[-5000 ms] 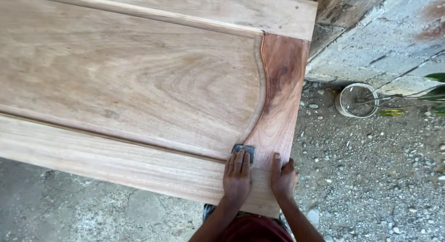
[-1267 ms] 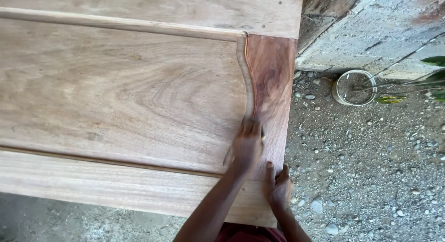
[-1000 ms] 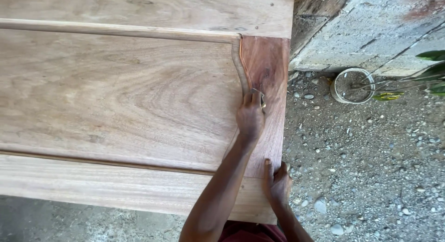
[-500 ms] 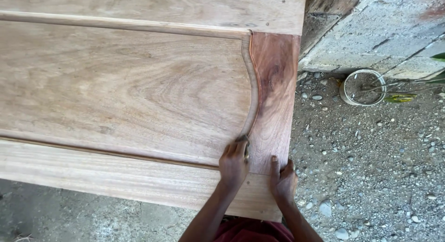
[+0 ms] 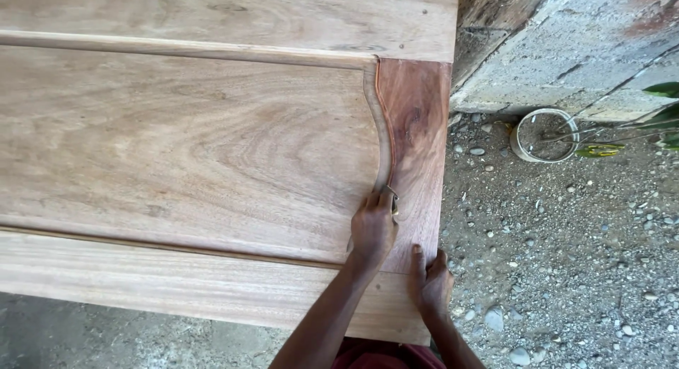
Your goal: Sanding the surface and detailed edges of a wooden door panel using sandpaper.
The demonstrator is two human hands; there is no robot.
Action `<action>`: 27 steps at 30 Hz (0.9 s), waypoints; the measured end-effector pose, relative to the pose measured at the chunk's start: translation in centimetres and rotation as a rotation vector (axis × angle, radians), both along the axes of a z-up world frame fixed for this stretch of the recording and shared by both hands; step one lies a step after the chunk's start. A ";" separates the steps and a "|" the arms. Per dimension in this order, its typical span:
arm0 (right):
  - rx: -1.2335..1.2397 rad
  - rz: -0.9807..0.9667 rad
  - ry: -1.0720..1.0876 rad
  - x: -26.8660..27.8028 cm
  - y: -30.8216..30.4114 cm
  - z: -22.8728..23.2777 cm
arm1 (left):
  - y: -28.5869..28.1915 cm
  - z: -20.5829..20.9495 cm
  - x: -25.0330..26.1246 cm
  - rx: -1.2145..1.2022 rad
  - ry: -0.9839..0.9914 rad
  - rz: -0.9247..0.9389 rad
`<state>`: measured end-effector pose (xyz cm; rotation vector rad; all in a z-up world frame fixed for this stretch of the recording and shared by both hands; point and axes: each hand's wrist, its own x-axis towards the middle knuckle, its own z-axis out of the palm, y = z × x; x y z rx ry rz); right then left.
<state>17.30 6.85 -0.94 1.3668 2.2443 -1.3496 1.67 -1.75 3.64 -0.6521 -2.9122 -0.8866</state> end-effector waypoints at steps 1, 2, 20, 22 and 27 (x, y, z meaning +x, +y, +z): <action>0.001 0.000 0.003 0.2 0.0 -0.7 | 0.2 -0.8 -0.3 0.001 0.003 0.000; 0.038 0.016 -0.001 0.5 0.0 -1.4 | 0.4 -1.7 -0.7 0.002 -0.014 0.008; 0.074 0.001 0.066 0.2 -0.1 -1.0 | 4.1 -6.3 -7.8 0.077 -0.172 0.250; 0.067 0.010 0.026 0.5 0.0 -1.2 | 5.0 -6.1 -9.4 0.126 -0.296 0.272; 0.106 0.021 0.016 0.4 0.0 -0.9 | 2.4 -0.5 -10.9 0.149 -0.387 0.279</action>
